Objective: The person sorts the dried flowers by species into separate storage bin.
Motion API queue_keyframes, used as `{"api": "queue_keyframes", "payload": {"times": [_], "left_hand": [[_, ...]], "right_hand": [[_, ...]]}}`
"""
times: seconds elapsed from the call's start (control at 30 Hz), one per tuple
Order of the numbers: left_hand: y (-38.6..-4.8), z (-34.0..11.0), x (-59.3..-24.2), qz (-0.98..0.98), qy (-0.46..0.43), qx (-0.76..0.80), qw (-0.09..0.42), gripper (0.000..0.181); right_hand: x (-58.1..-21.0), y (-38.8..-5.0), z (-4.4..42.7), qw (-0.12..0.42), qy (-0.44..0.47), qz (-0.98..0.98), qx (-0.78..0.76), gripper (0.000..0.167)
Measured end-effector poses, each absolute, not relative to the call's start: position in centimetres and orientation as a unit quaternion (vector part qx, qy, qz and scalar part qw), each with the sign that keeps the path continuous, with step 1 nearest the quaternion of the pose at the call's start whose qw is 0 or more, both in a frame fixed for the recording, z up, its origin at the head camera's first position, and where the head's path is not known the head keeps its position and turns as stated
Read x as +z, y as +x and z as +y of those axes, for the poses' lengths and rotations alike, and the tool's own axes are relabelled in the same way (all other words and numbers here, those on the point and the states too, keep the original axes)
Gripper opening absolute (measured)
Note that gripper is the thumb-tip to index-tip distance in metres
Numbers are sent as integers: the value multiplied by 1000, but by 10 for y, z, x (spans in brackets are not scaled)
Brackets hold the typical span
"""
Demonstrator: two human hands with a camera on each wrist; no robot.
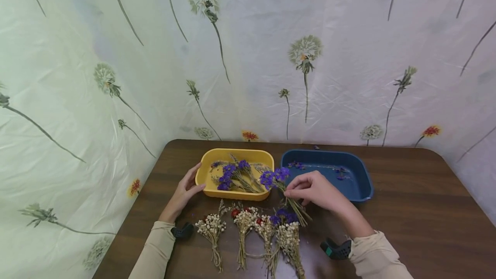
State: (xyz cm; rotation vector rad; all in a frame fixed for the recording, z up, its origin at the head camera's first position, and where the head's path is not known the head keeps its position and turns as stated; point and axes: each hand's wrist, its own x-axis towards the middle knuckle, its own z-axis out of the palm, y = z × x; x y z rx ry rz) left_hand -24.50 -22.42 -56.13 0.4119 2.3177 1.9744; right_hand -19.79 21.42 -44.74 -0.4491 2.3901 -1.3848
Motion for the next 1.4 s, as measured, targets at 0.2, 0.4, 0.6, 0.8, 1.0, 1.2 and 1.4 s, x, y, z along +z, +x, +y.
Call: {"api": "queue_keyframes", "payload": {"times": [0.2, 0.4, 0.6, 0.8, 1.0, 1.2, 1.4], "left_hand": [[-245, -225, -562, 758, 130, 638, 34, 72], [-245, -224, -561, 758, 131, 638, 36, 72], [-245, -225, -562, 759, 132, 636, 36, 72], [-244, -225, -561, 761, 129, 635, 36, 72], [-245, -225, -561, 764, 125, 632, 36, 72], [-245, -224, -560, 764, 126, 632, 36, 72], [-244, -224, -561, 763, 126, 633, 34, 73]], "right_hand": [[-443, -216, 205, 179, -170, 848, -469, 27], [-437, -234, 194, 187, -187, 850, -456, 26], [-438, -250, 179, 199, -191, 850, -449, 25], [-441, -268, 162, 208, -197, 852, -437, 21], [-441, -281, 146, 223, -221, 855, -412, 22], [-443, -290, 130, 220, -238, 862, -391, 19], [-449, -297, 112, 209, -209, 878, -376, 13]]}}
